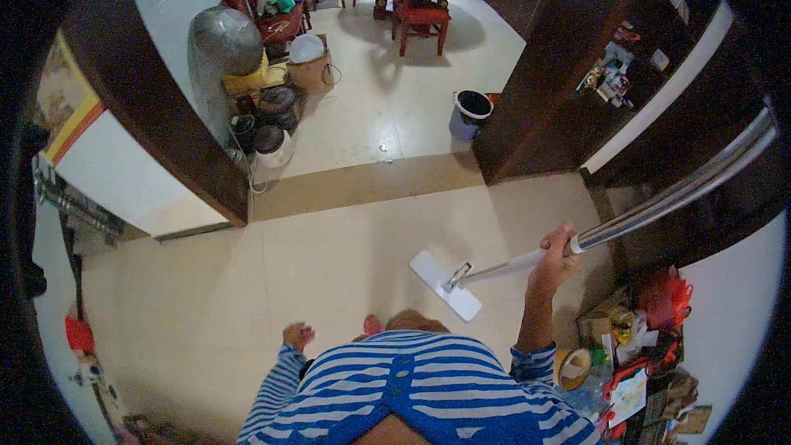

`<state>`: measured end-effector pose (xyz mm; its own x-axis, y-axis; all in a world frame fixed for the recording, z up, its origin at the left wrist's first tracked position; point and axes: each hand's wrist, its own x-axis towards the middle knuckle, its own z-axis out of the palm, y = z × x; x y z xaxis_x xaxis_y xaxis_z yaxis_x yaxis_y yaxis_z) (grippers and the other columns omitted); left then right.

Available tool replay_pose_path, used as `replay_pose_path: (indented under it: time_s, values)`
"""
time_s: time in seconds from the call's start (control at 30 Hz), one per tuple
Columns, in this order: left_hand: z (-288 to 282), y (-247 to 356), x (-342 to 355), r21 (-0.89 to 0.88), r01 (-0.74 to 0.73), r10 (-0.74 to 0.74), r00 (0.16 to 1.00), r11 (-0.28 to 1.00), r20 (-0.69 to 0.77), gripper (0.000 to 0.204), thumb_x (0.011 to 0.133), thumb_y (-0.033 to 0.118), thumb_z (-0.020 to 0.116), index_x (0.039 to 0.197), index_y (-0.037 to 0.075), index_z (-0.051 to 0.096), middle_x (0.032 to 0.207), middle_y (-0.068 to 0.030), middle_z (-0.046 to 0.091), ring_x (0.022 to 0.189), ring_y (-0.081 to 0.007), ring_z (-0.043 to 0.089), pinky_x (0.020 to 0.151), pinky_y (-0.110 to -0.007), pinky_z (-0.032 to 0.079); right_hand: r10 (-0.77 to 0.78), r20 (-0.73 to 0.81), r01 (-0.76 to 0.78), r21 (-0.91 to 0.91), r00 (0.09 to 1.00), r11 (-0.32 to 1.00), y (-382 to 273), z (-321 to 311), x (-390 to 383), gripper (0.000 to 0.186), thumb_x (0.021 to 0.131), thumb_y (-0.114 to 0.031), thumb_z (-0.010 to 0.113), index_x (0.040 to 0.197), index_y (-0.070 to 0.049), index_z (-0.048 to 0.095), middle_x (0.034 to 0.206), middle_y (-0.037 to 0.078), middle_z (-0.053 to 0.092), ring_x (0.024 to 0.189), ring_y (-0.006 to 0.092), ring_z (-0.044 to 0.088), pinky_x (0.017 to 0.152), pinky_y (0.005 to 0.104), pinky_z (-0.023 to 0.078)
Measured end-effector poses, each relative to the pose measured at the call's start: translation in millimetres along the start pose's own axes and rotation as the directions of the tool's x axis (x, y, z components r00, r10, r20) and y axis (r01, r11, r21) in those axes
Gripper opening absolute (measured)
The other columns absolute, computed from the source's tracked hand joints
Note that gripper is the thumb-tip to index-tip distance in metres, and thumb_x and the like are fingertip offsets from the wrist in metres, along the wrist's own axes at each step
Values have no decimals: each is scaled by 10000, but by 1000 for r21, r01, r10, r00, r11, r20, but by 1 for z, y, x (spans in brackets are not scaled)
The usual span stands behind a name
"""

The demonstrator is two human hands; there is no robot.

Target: The person wrings a mop in a bucket, then mops the tiled floor in a living area and kitchen. They briefly pick up a small piece of debris and place it into a bucket before resuming mopping.

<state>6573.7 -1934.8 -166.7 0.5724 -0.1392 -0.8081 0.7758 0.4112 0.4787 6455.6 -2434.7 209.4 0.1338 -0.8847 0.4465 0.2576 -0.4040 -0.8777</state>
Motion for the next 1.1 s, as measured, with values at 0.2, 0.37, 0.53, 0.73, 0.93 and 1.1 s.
replay_pose_path:
  time_s: [0.2,0.37,0.53,0.73,0.93,1.1]
  values:
    - [208,116,103,418,-71,43,996,906,75,152,857,159,509,915,19,524,730,-108,590,588,-205,591,552,-317,538,72,-56,-65,127,996,990,59,91,54,333,929,-174,489,618,-77,422,555,10,407,504,96,365,501,258,344]
    - [364,155,162,588,35,-216,946,808,241,268,908,249,470,1062,38,529,821,-134,615,690,-236,625,632,-343,544,130,-86,-115,158,988,981,136,201,121,291,911,-105,488,630,-79,420,579,9,414,525,83,372,501,242,340]
    - [529,191,189,757,-50,-470,757,652,455,304,883,258,564,1075,25,529,922,-142,576,811,-237,596,705,-342,540,112,100,-138,321,989,937,192,333,181,293,910,-107,481,628,-109,402,566,4,386,527,93,374,518,265,355]
    - [707,258,228,611,187,-588,580,769,564,560,889,521,434,1106,9,499,904,-131,578,785,-227,596,682,-332,535,-23,326,-137,461,945,877,249,475,248,151,900,-90,517,757,-79,467,616,18,422,565,110,396,526,257,352]
    - [836,328,307,349,443,-552,511,826,659,483,883,462,490,977,-11,523,841,-139,592,721,-230,604,640,-331,542,-7,599,-169,238,801,956,285,581,290,400,907,-271,532,565,-69,478,535,43,473,521,141,445,560,301,402]
    - [907,361,380,257,562,-579,525,787,624,200,855,267,567,869,68,555,797,-68,600,728,-202,588,644,-313,520,-65,705,-57,149,706,987,294,626,360,234,838,-152,607,653,-32,531,624,73,565,612,155,552,596,312,476]
